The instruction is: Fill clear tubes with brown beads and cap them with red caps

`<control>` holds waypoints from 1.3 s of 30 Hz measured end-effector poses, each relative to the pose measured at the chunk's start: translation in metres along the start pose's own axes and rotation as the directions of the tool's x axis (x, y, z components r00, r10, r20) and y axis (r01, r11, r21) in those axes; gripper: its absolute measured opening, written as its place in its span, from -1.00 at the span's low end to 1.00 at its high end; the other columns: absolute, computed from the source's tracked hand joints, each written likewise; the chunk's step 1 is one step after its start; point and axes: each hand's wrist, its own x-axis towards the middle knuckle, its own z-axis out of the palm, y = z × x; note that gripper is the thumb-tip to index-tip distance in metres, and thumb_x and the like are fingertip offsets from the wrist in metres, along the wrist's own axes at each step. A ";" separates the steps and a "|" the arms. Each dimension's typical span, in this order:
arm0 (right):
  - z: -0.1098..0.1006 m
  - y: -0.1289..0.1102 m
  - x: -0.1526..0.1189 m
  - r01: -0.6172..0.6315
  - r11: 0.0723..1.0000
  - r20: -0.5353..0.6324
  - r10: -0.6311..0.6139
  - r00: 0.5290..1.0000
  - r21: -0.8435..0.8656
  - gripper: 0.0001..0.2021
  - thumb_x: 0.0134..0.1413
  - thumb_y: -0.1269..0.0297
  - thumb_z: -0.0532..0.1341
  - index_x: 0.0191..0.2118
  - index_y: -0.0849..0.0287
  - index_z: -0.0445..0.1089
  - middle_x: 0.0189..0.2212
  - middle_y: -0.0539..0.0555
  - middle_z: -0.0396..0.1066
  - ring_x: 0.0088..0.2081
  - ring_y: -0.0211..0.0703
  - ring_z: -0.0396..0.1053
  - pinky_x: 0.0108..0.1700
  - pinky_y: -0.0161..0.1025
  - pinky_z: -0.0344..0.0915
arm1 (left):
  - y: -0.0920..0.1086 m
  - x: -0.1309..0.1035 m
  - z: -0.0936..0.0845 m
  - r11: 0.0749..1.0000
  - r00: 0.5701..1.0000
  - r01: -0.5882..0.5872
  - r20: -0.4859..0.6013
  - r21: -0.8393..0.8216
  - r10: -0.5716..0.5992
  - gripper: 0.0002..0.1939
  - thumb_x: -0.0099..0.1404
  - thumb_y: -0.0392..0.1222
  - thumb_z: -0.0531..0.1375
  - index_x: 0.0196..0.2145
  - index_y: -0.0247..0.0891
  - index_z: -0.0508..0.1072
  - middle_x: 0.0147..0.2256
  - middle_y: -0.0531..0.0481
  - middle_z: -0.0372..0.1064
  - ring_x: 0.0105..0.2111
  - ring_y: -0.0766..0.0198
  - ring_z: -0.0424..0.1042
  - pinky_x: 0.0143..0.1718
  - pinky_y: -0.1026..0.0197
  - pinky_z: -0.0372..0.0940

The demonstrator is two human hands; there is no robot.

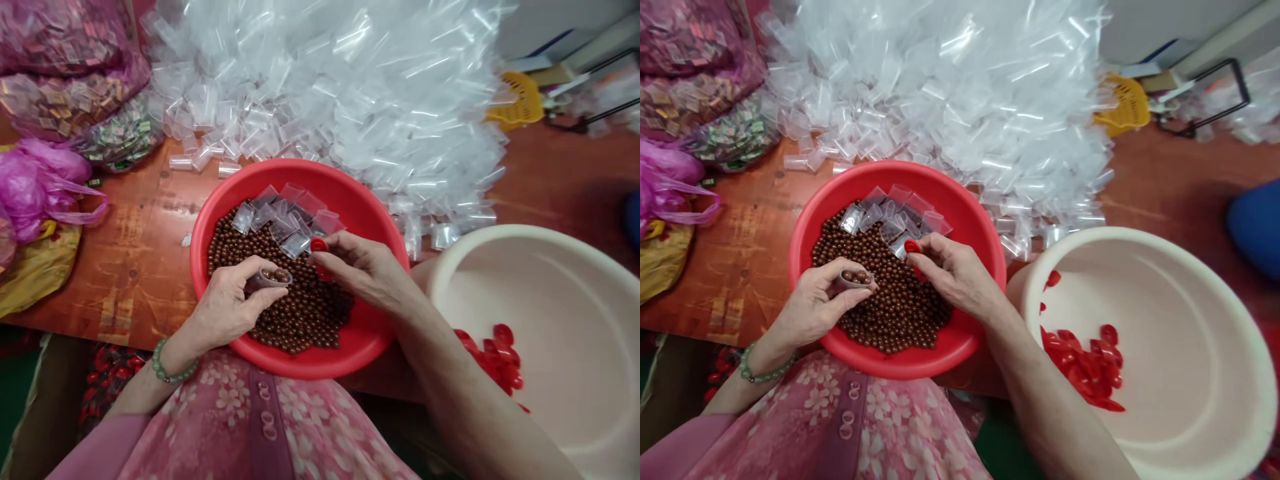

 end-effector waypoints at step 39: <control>0.052 -0.033 -0.032 -0.410 0.355 0.356 0.211 0.911 0.840 -0.65 -0.27 0.29 0.52 -0.25 0.13 0.54 -0.52 -0.05 0.48 -0.62 -0.40 0.36 -0.63 -0.50 0.33 | -0.004 -0.005 0.005 0.969 0.959 -0.244 -0.140 0.022 0.245 -0.95 0.24 -0.37 0.21 -0.35 -0.29 0.47 -0.29 -0.06 0.49 -0.25 0.29 0.48 -0.15 0.24 0.38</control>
